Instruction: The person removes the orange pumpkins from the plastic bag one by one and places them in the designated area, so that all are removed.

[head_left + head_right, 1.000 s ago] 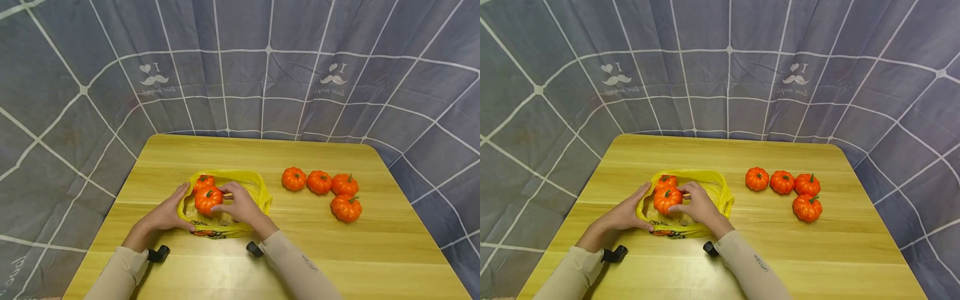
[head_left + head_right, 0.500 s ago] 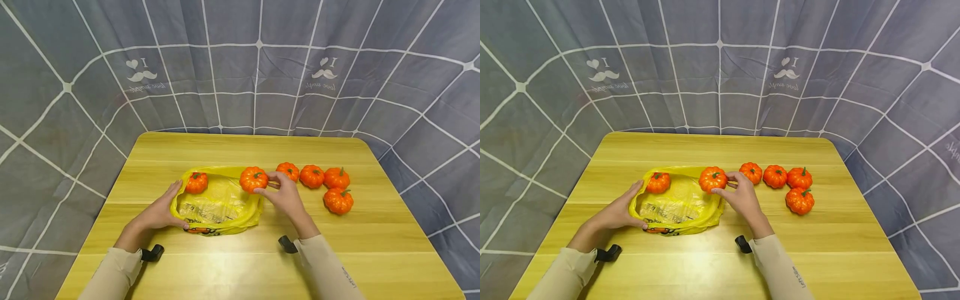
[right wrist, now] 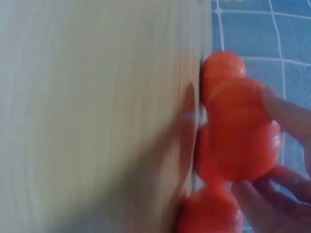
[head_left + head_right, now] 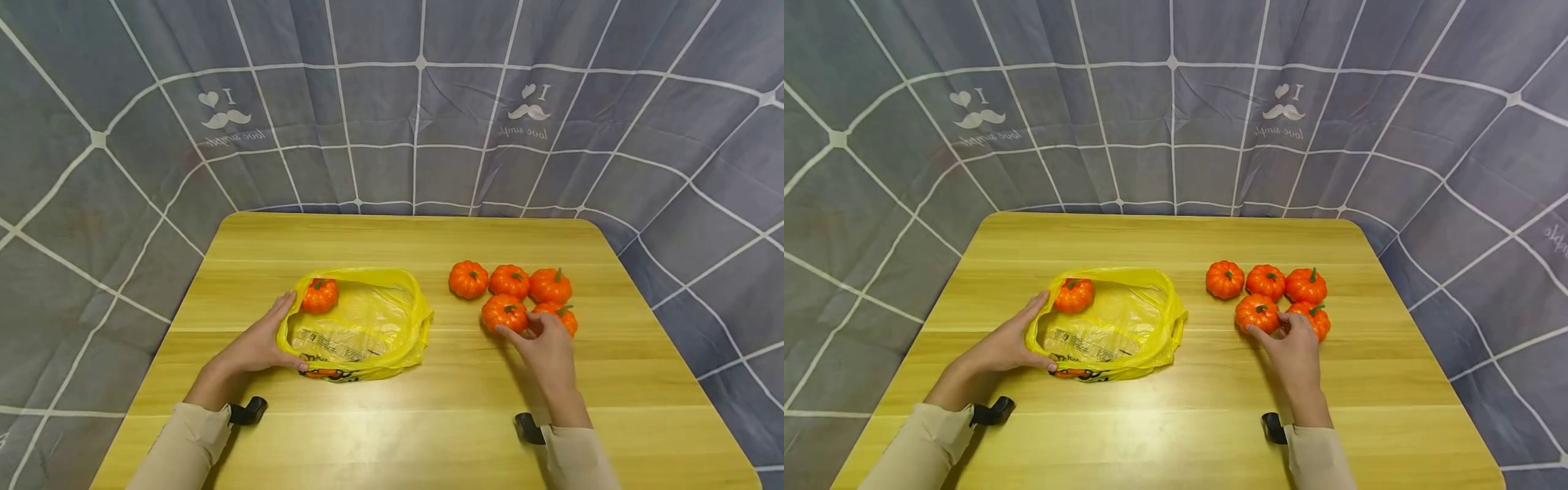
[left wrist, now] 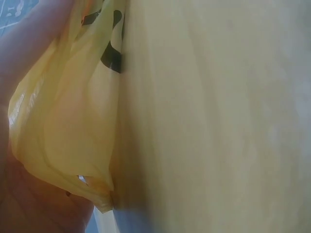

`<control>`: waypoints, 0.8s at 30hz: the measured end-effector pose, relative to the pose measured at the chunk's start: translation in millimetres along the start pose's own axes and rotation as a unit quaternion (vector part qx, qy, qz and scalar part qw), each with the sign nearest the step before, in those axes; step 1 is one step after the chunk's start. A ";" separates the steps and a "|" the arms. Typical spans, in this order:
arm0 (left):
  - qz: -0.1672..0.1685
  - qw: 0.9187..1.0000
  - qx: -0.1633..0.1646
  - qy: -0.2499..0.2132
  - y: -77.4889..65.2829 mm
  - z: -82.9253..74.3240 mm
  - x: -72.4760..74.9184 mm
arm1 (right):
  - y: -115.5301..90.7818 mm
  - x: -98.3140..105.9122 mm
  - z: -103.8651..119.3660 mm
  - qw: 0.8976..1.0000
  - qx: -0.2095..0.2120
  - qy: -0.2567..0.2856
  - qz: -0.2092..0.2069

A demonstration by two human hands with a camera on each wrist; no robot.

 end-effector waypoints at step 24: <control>0.004 1.000 0.003 0.004 -3.8 -5.7 2.6 | 7.8 -19.0 42.9 0.992 0.124 -0.005 -0.017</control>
Point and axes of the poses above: each hand's wrist, its own y-axis towards the middle knuckle, its own x-axis out of the back of the hand, z = x × y, the point moved 7 cm from there along y, towards the middle knuckle, and after that the axes turned 15 degrees about y, right-handed, at the moved point
